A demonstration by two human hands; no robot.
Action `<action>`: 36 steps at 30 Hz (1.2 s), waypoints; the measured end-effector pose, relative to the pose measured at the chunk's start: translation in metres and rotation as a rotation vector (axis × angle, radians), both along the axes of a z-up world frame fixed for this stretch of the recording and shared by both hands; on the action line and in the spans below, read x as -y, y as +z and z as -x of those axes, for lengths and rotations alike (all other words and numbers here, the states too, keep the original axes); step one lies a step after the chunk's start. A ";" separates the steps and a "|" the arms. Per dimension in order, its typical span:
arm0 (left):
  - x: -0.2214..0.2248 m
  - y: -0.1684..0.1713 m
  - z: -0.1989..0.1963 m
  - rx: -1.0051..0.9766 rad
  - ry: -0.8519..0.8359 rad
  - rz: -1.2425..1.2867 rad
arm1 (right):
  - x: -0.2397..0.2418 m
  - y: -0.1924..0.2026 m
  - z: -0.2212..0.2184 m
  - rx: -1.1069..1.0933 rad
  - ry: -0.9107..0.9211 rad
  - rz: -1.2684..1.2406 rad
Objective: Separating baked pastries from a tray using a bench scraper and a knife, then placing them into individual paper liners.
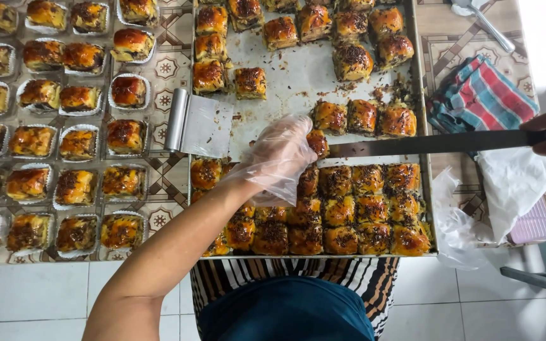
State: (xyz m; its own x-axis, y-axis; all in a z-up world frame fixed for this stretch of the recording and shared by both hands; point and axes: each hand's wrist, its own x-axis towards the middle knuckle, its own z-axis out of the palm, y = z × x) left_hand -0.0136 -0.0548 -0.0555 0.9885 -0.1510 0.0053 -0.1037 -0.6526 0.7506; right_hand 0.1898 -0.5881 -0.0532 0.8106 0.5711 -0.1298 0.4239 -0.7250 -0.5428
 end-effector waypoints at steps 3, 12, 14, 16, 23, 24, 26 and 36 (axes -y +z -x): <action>0.003 0.013 0.002 -0.114 0.021 0.081 | 0.004 -0.008 0.003 0.087 0.121 0.006; -0.004 -0.004 -0.003 -0.073 0.000 0.016 | -0.122 0.080 0.104 0.142 -0.096 0.069; -0.009 -0.004 -0.004 -0.052 0.005 0.044 | -0.132 0.083 0.109 0.178 -0.091 0.098; -0.015 -0.007 -0.007 -0.031 0.012 0.070 | -0.139 0.086 0.110 0.214 -0.086 0.125; -0.021 0.022 -0.035 -0.080 0.083 -0.052 | -0.146 0.089 0.095 0.229 -0.104 0.095; -0.018 0.043 -0.038 -0.234 0.135 -0.058 | -0.148 0.089 0.091 0.248 -0.078 0.073; -0.018 0.066 -0.049 -0.282 0.159 -0.098 | -0.162 0.095 0.087 0.247 -0.097 0.028; -0.034 -0.043 -0.190 -0.046 -0.177 -1.679 | -0.238 0.123 0.068 0.277 -0.192 0.354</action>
State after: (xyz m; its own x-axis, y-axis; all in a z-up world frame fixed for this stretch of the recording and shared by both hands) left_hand 0.1764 -0.0207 -0.0981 0.9547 -0.0609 -0.2912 -0.2576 -0.6589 -0.7067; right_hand 0.1222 -0.3498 0.0695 0.9286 0.3673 -0.0536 0.3577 -0.9241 -0.1345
